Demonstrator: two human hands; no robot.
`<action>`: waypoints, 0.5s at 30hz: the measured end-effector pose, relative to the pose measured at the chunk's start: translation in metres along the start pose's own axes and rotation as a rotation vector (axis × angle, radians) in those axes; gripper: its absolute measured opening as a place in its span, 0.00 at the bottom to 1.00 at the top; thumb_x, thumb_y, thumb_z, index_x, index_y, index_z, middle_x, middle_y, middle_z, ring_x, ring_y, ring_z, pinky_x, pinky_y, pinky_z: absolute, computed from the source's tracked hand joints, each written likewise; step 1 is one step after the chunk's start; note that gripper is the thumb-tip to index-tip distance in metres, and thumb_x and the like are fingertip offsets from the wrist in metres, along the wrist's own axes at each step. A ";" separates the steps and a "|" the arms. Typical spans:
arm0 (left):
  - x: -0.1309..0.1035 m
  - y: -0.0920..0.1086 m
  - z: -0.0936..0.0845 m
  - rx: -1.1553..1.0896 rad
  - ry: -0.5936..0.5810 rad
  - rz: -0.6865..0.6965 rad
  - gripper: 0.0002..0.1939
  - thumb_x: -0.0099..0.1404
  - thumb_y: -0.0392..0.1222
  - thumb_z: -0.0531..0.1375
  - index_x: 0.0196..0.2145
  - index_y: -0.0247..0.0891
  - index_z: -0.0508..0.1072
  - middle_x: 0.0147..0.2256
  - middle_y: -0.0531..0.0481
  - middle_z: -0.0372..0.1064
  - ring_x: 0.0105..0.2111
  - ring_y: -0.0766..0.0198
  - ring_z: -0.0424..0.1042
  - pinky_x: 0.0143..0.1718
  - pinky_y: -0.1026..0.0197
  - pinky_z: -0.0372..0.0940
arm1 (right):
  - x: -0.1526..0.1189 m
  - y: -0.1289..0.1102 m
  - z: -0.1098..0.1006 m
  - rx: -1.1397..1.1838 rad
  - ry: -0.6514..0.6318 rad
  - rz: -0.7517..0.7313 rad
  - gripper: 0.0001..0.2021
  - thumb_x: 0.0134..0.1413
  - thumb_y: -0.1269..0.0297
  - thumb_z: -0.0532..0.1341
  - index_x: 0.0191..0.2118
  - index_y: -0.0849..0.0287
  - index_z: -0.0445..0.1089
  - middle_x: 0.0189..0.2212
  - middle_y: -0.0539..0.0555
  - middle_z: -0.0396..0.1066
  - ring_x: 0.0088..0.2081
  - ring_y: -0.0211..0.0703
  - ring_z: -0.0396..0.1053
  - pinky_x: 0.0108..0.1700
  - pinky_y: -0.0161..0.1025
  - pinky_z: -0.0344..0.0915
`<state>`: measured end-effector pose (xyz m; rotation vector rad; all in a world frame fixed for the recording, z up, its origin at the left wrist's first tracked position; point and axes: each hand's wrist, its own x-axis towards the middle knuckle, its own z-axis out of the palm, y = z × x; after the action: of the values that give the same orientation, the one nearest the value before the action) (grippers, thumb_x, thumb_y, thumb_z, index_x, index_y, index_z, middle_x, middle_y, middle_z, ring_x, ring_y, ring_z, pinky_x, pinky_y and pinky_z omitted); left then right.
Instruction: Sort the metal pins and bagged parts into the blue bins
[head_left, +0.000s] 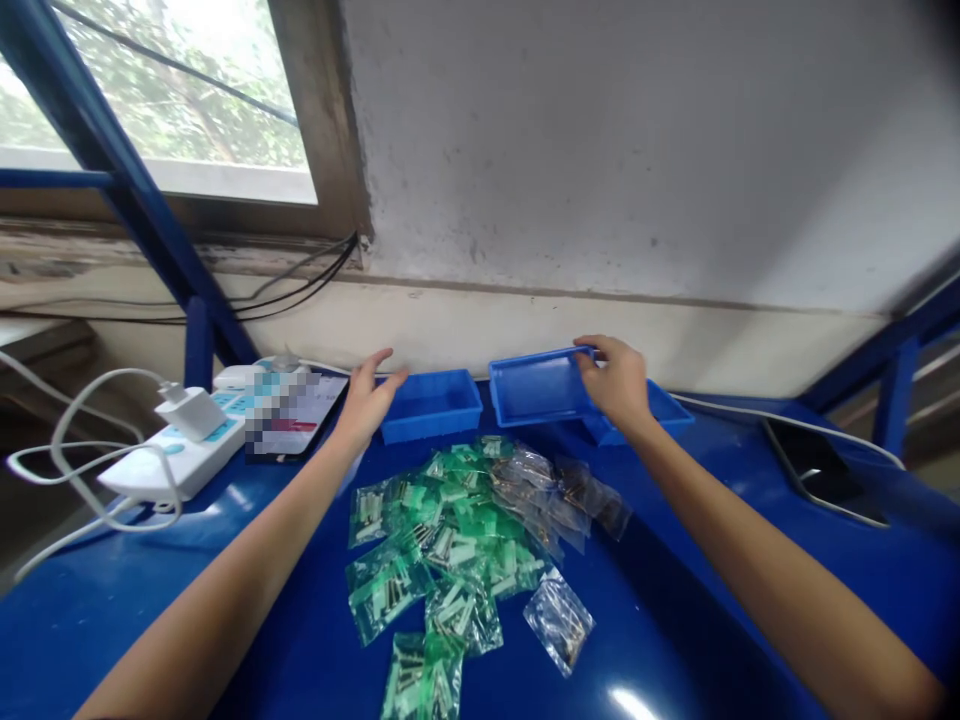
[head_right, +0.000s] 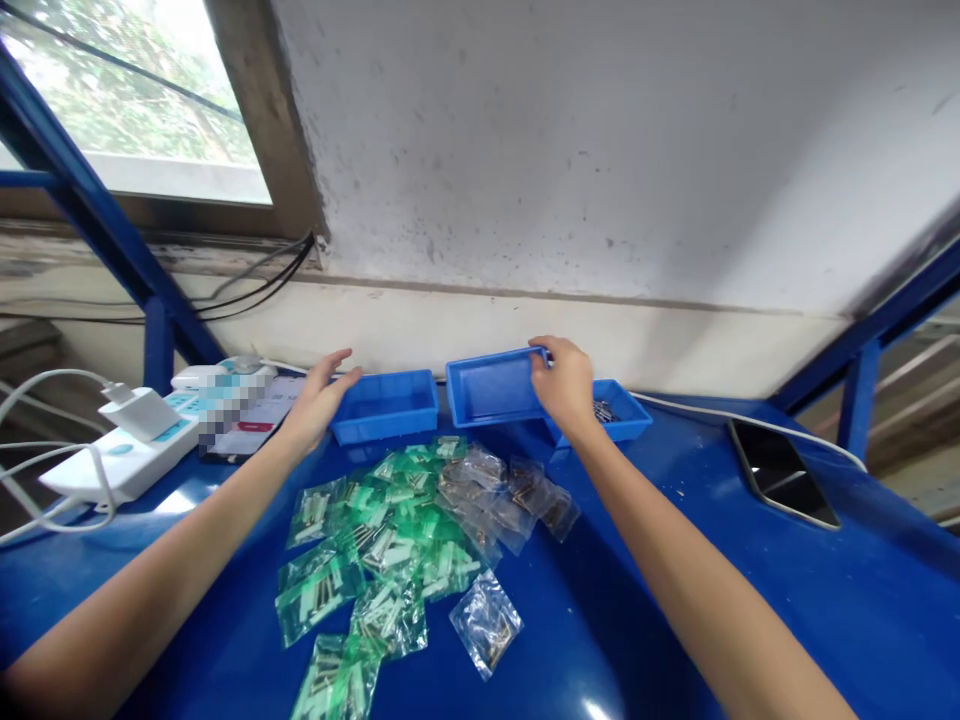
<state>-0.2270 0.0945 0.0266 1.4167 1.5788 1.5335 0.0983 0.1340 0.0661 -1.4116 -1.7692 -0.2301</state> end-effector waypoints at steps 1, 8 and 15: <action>-0.007 0.002 0.000 0.069 0.014 0.054 0.26 0.55 0.51 0.62 0.51 0.43 0.67 0.54 0.43 0.56 0.59 0.48 0.53 0.60 0.47 0.47 | 0.007 -0.002 0.007 -0.009 -0.061 0.005 0.12 0.52 0.69 0.56 0.40 0.59 0.74 0.36 0.57 0.75 0.35 0.46 0.71 0.42 0.42 0.67; -0.035 -0.002 -0.001 0.538 -0.165 0.399 0.19 0.55 0.50 0.63 0.44 0.41 0.70 0.54 0.42 0.51 0.57 0.47 0.54 0.57 0.46 0.54 | 0.008 -0.005 0.027 -0.105 -0.257 0.061 0.18 0.49 0.64 0.60 0.47 0.65 0.70 0.42 0.66 0.71 0.44 0.56 0.68 0.47 0.48 0.62; -0.008 -0.008 0.008 0.609 -0.229 0.511 0.19 0.56 0.50 0.62 0.45 0.43 0.70 0.53 0.43 0.53 0.56 0.48 0.55 0.58 0.46 0.51 | -0.033 0.066 -0.029 -0.175 -0.176 0.377 0.22 0.52 0.57 0.57 0.49 0.68 0.67 0.46 0.70 0.66 0.50 0.61 0.63 0.52 0.57 0.56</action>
<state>-0.2200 0.0914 0.0150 2.3868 1.6962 1.1009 0.1706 0.1159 0.0393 -1.9104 -1.6095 -0.0610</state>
